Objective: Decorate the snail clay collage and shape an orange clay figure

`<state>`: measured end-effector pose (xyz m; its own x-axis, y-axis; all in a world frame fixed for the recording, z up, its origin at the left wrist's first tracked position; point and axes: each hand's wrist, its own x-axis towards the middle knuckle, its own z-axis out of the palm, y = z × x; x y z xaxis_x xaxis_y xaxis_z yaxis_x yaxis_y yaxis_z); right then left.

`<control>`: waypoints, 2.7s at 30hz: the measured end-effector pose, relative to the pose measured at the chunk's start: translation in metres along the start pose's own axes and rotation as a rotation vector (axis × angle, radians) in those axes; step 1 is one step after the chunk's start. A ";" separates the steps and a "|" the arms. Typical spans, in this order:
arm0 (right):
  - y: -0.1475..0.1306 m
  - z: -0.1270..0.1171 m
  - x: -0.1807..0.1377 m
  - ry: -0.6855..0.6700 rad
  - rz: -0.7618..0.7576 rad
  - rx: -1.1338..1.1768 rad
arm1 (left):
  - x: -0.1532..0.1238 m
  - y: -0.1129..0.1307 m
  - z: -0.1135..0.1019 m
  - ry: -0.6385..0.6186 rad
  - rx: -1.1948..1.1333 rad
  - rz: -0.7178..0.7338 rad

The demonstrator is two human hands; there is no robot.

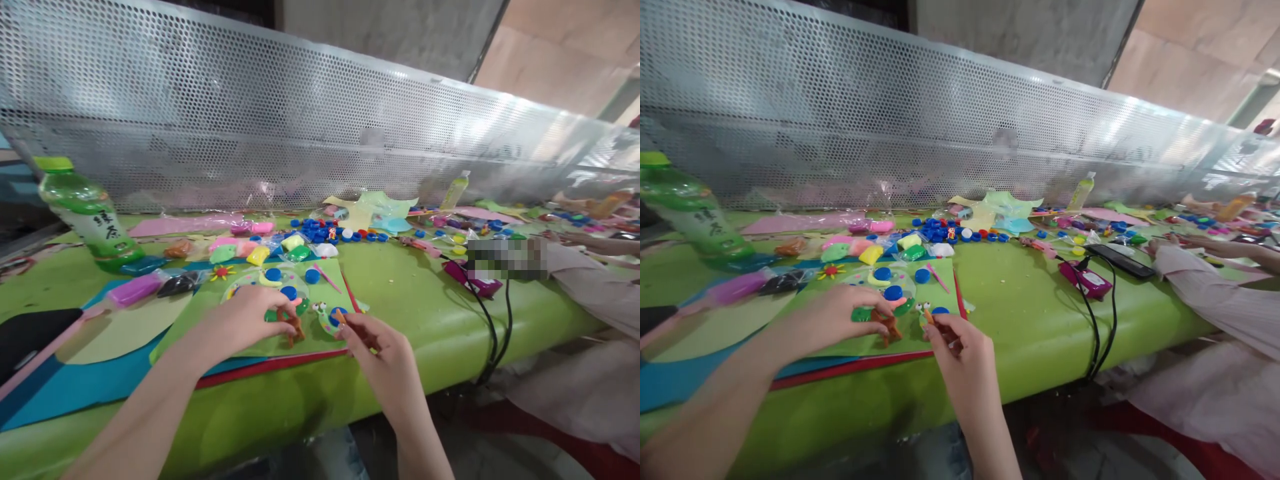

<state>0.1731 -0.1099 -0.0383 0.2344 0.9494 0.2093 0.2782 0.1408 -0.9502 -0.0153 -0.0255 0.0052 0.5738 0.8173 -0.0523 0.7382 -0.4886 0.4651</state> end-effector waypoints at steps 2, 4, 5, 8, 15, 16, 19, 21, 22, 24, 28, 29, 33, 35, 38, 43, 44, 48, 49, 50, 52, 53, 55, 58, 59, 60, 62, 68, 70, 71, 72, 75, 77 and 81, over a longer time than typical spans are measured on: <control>0.001 0.001 0.000 -0.008 0.004 0.014 | -0.002 0.004 0.000 0.004 -0.064 -0.051; 0.002 0.003 -0.001 -0.025 0.009 0.023 | -0.002 0.007 0.000 -0.014 -0.137 -0.065; 0.003 0.003 -0.001 -0.034 0.012 0.021 | -0.003 0.008 0.000 -0.035 -0.171 -0.066; 0.006 0.005 -0.001 -0.038 0.006 0.011 | -0.004 0.010 -0.003 -0.071 -0.207 -0.055; -0.014 -0.007 -0.010 0.023 -0.280 -0.119 | -0.017 0.009 -0.013 0.177 -0.399 0.321; -0.020 -0.011 -0.013 0.050 -0.359 -0.147 | -0.019 0.008 -0.013 0.203 -0.466 0.420; -0.038 -0.019 -0.021 0.094 -0.498 -0.136 | -0.022 0.005 -0.012 0.250 -0.576 0.631; -0.044 -0.019 -0.026 0.055 -0.554 -0.062 | -0.023 0.004 -0.011 0.271 -0.587 0.713; -0.045 -0.019 -0.028 0.013 -0.582 -0.023 | -0.023 0.004 -0.011 0.273 -0.587 0.742; -0.045 -0.016 -0.030 -0.077 -0.634 0.024 | -0.022 0.004 -0.011 0.256 -0.581 0.789; -0.042 -0.015 -0.031 -0.132 -0.614 0.047 | -0.023 0.004 -0.012 0.218 -0.585 0.830; -0.042 -0.015 -0.031 -0.143 -0.598 0.057 | -0.024 0.004 -0.012 0.215 -0.592 0.833; -0.042 -0.018 -0.032 -0.185 -0.536 0.080 | -0.025 0.002 -0.013 0.195 -0.553 0.813; -0.042 -0.018 -0.033 -0.174 -0.511 0.072 | -0.025 0.003 -0.013 0.200 -0.514 0.806; -0.042 -0.018 -0.034 -0.160 -0.501 0.037 | -0.025 0.004 -0.013 0.208 -0.514 0.801; -0.045 -0.017 -0.034 -0.055 -0.504 -0.049 | -0.026 0.008 -0.011 0.213 -0.579 0.773; -0.046 -0.016 -0.034 -0.029 -0.504 -0.068 | -0.027 0.009 -0.010 0.215 -0.582 0.767; -0.050 -0.013 -0.030 0.034 -0.508 -0.173 | -0.027 0.008 -0.009 0.221 -0.550 0.767; -0.051 -0.013 -0.030 0.050 -0.511 -0.199 | -0.027 0.007 -0.008 0.226 -0.540 0.773; -0.052 -0.012 -0.030 0.050 -0.512 -0.228 | -0.027 0.006 -0.008 0.234 -0.529 0.777; -0.053 -0.011 -0.030 0.059 -0.520 -0.270 | -0.027 0.005 -0.008 0.252 -0.510 0.782; -0.053 -0.011 -0.031 0.058 -0.529 -0.286 | -0.027 0.005 -0.008 0.247 -0.500 0.784; -0.053 -0.011 -0.031 0.059 -0.546 -0.314 | -0.028 0.006 -0.008 0.217 -0.489 0.784; -0.054 -0.012 -0.031 0.081 -0.562 -0.319 | -0.028 0.010 -0.011 0.170 -0.506 0.785; -0.054 -0.012 -0.031 0.074 -0.567 -0.323 | -0.027 0.011 -0.011 0.167 -0.512 0.794; -0.055 -0.013 -0.030 0.064 -0.574 -0.333 | -0.027 0.012 -0.012 0.173 -0.514 0.806; -0.056 -0.014 -0.028 0.030 -0.595 -0.366 | -0.026 0.013 -0.013 0.187 -0.492 0.843; -0.056 -0.017 -0.028 0.035 -0.627 -0.430 | -0.025 0.014 -0.015 0.212 -0.433 0.841; -0.056 -0.017 -0.029 0.033 -0.625 -0.440 | -0.026 0.014 -0.015 0.216 -0.428 0.838; -0.055 -0.018 -0.030 0.030 -0.630 -0.441 | -0.026 0.015 -0.015 0.215 -0.429 0.834; -0.055 -0.018 -0.030 0.023 -0.635 -0.445 | -0.026 0.015 -0.015 0.215 -0.433 0.831; -0.055 -0.018 -0.030 0.020 -0.645 -0.458 | -0.026 0.015 -0.015 0.217 -0.441 0.826; -0.055 -0.018 -0.031 0.042 -0.633 -0.466 | -0.027 0.015 -0.015 0.217 -0.432 0.829; -0.053 -0.014 -0.033 0.080 -0.650 -0.479 | -0.027 0.014 -0.015 0.248 -0.407 0.805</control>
<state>0.1637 -0.1531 0.0084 -0.0508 0.6938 0.7183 0.7459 0.5046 -0.4347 -0.0256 -0.0499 0.0267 0.7318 0.3438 0.5884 -0.0565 -0.8299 0.5551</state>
